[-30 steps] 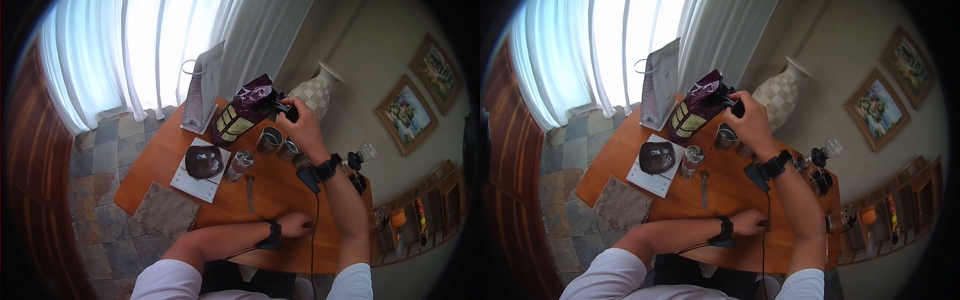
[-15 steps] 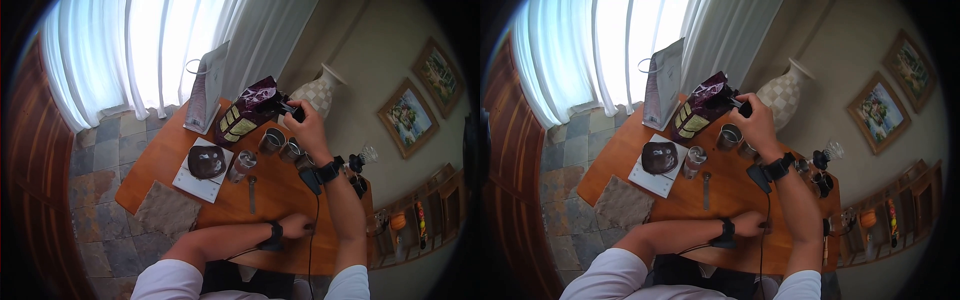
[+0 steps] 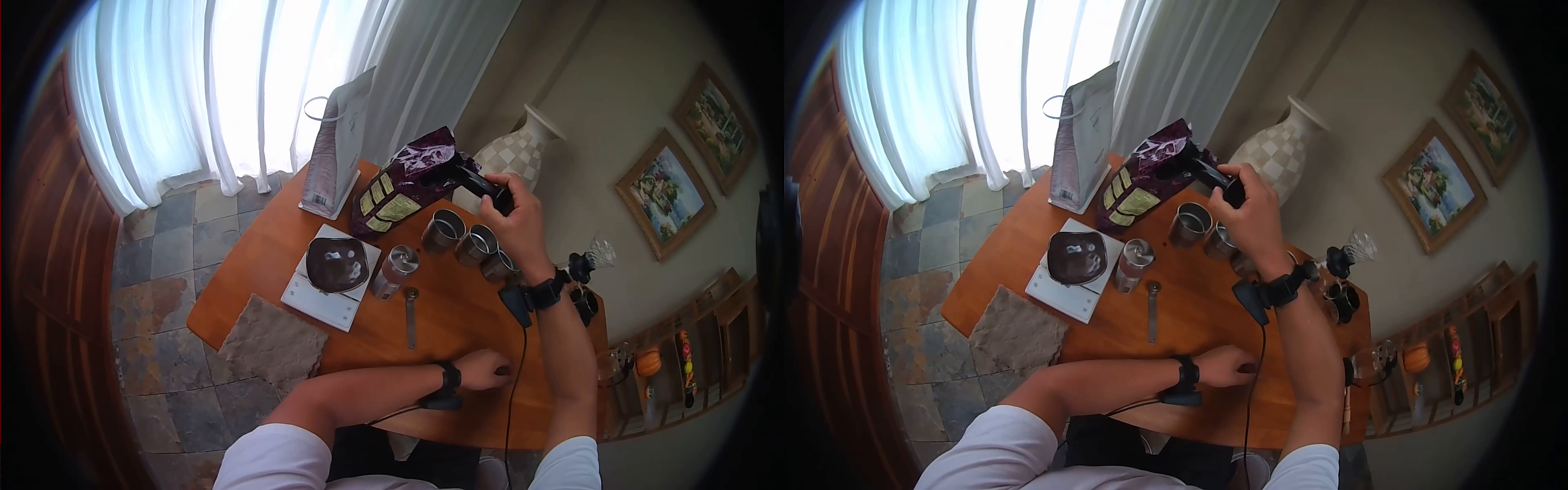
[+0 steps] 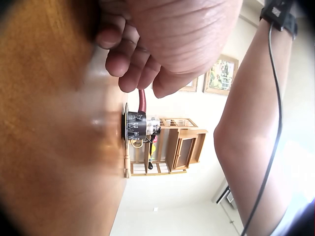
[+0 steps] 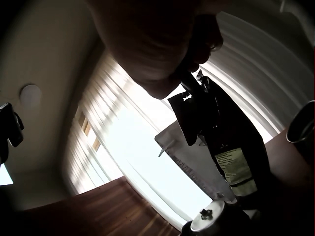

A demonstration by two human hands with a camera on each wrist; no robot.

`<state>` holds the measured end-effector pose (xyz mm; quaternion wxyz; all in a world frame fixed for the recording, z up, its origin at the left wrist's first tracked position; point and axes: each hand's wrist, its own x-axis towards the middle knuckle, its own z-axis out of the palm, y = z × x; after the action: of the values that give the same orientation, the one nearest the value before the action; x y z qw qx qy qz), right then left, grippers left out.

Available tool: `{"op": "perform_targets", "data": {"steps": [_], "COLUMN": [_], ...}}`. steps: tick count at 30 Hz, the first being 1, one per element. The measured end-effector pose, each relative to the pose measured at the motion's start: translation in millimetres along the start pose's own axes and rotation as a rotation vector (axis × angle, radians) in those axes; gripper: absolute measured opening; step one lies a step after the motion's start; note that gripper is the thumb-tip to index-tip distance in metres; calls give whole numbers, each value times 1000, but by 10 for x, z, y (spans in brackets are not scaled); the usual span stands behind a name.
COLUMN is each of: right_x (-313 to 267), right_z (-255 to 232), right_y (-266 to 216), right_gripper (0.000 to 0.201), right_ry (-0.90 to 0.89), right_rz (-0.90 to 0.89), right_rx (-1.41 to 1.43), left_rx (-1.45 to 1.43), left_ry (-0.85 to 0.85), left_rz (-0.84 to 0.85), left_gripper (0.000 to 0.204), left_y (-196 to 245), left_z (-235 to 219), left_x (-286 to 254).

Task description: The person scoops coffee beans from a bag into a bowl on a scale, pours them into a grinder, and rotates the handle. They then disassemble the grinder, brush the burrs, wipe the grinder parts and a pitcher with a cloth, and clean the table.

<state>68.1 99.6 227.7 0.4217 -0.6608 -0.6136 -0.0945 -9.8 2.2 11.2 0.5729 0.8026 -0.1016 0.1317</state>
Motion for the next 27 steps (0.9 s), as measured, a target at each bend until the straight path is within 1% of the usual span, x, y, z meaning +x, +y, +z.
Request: {"op": "perform_targets", "data": {"steps": [6, 10, 16, 18, 22, 24, 27], "right_x": [7, -15, -28, -25, -19, -29, -48], "right_z": [17, 64, 27, 39, 35, 25, 35], "right_y": [22, 47, -2, 27, 70, 77, 56], "right_gripper": [29, 28, 28, 28, 28, 28, 27], "right_ry": [-10, 17, 2, 18, 34, 19, 32], "right_rz": [35, 11, 40, 13, 33, 83, 55], "right_rx": [12, 22, -17, -4, 46, 70, 69], "left_rx": [-5, -28, -1, 5, 10, 1, -1], "left_ry": [10, 8, 4, -16, -7, 21, 18], "left_rz": [-6, 2, 0, -21, -5, 9, 20], "left_gripper": [27, 27, 28, 28, 29, 28, 28], "left_y": [-11, -47, -9, 16, -11, -32, -22], "left_z": [9, 19, -1, -22, 2, 22, 13], "left_x": [4, 5, 1, -4, 5, 2, 3]}}
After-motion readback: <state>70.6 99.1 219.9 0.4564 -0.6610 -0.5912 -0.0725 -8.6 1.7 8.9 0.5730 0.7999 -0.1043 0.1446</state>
